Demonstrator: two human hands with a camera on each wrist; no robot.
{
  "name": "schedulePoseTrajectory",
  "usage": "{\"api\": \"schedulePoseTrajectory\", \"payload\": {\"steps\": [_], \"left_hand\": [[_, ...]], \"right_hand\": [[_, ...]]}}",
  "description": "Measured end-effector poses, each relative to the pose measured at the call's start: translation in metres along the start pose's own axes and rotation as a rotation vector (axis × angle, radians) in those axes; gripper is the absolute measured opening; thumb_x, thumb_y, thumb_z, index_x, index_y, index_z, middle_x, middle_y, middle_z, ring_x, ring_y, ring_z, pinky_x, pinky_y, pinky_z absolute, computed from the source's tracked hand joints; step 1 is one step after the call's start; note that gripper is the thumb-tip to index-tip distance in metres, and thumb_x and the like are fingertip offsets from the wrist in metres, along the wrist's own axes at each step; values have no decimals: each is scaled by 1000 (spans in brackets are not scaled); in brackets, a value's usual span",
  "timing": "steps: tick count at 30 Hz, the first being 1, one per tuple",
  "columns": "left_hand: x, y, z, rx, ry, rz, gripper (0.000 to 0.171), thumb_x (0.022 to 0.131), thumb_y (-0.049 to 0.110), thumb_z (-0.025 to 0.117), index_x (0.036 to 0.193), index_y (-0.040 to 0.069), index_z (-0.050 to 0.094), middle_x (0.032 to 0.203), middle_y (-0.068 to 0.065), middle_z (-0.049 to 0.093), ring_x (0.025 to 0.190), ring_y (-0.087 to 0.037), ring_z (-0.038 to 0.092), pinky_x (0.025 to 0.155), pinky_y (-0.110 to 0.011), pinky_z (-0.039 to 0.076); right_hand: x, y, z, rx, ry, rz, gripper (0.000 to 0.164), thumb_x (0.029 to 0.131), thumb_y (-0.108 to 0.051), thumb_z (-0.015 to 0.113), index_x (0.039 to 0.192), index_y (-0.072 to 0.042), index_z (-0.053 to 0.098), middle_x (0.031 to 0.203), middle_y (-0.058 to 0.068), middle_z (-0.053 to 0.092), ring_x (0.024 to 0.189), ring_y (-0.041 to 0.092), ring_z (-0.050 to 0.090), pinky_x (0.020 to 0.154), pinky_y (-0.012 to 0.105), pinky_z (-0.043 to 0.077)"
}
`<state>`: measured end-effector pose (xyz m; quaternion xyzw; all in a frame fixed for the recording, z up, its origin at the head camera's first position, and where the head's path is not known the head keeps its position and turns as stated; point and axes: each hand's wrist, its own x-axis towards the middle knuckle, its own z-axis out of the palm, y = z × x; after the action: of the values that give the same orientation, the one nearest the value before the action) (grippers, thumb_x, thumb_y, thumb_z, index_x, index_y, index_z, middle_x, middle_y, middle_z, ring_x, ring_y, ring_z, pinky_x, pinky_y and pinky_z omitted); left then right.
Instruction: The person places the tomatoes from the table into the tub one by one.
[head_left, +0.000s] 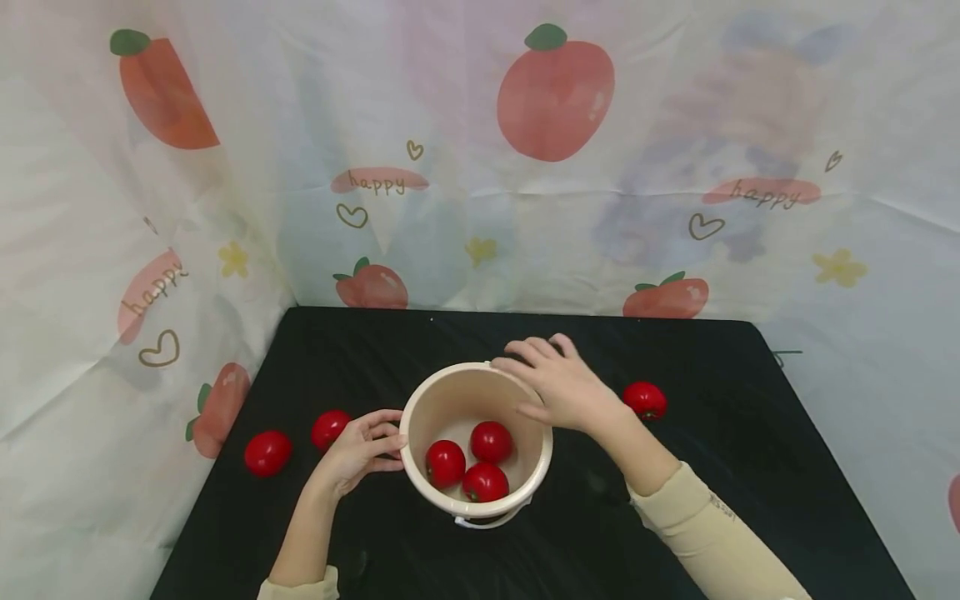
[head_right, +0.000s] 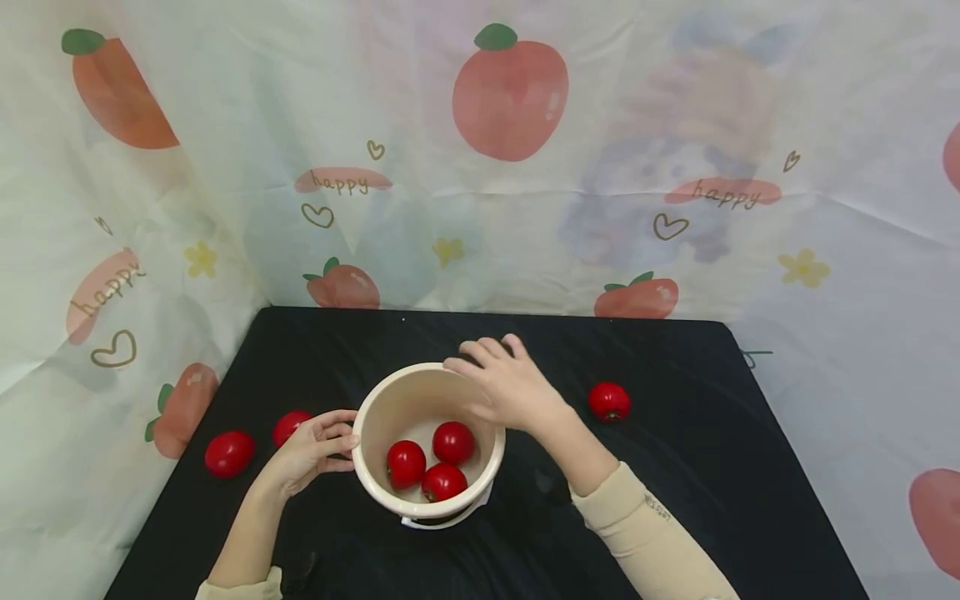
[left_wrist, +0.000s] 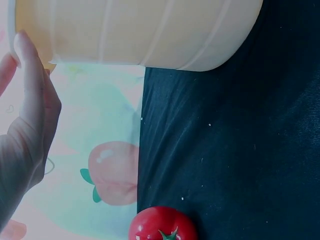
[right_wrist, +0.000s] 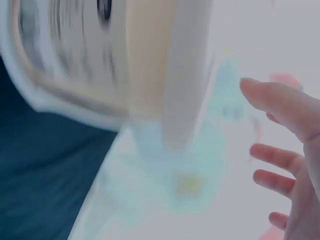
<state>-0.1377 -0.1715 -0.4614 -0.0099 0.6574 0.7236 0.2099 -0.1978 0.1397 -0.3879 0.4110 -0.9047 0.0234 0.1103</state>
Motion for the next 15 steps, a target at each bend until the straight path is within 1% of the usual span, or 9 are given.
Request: {"api": "schedulePoseTrajectory", "payload": {"steps": [2, 4, 6, 8, 11, 15], "left_hand": [[0, -1, 0, -1, 0, 1, 51, 85, 8, 63, 128, -8, 40, 86, -4, 62, 71, -16, 61, 72, -40, 55], [0, -1, -1, -3, 0, 3, 51, 85, 8, 63, 128, -8, 40, 85, -3, 62, 71, -16, 61, 72, -40, 55], [0, -1, -1, -6, 1, 3, 51, 85, 8, 63, 127, -8, 40, 85, -3, 62, 71, -16, 62, 72, -40, 55], [0, -1, -1, -6, 3, 3, 51, 85, 8, 64, 127, -8, 40, 85, -3, 62, 71, -16, 62, 72, -40, 55], [0, -1, -1, -8, 7, 1, 51, 85, 8, 64, 127, -8, 41, 85, -3, 62, 71, -16, 62, 72, -40, 55], [0, -1, 0, -7, 6, 4, 51, 85, 8, 64, 127, -8, 41, 86, -5, 62, 71, -16, 62, 72, -40, 55]], "right_hand": [[-9, 18, -4, 18, 34, 123, 65, 74, -39, 73, 131, -23, 46, 131, 8, 44, 119, 27, 37, 94, 53, 27], [-20, 36, -5, 30, 49, 259, 67, 76, -40, 71, 134, -23, 42, 134, 11, 40, 121, 31, 34, 93, 56, 24], [-32, 54, -3, 41, 59, 390, 68, 77, -39, 70, 135, -21, 39, 135, 14, 36, 122, 34, 30, 93, 60, 21], [-45, 70, 2, 53, 67, 497, 69, 78, -37, 70, 135, -18, 37, 135, 16, 33, 122, 37, 28, 92, 61, 18], [-64, 88, 13, 71, 48, 613, 71, 77, -35, 70, 135, -15, 35, 136, 19, 30, 122, 39, 24, 91, 62, 16], [-88, 104, 30, 95, 4, 705, 73, 77, -37, 69, 135, -12, 33, 135, 21, 29, 121, 43, 22, 89, 64, 15]]}}
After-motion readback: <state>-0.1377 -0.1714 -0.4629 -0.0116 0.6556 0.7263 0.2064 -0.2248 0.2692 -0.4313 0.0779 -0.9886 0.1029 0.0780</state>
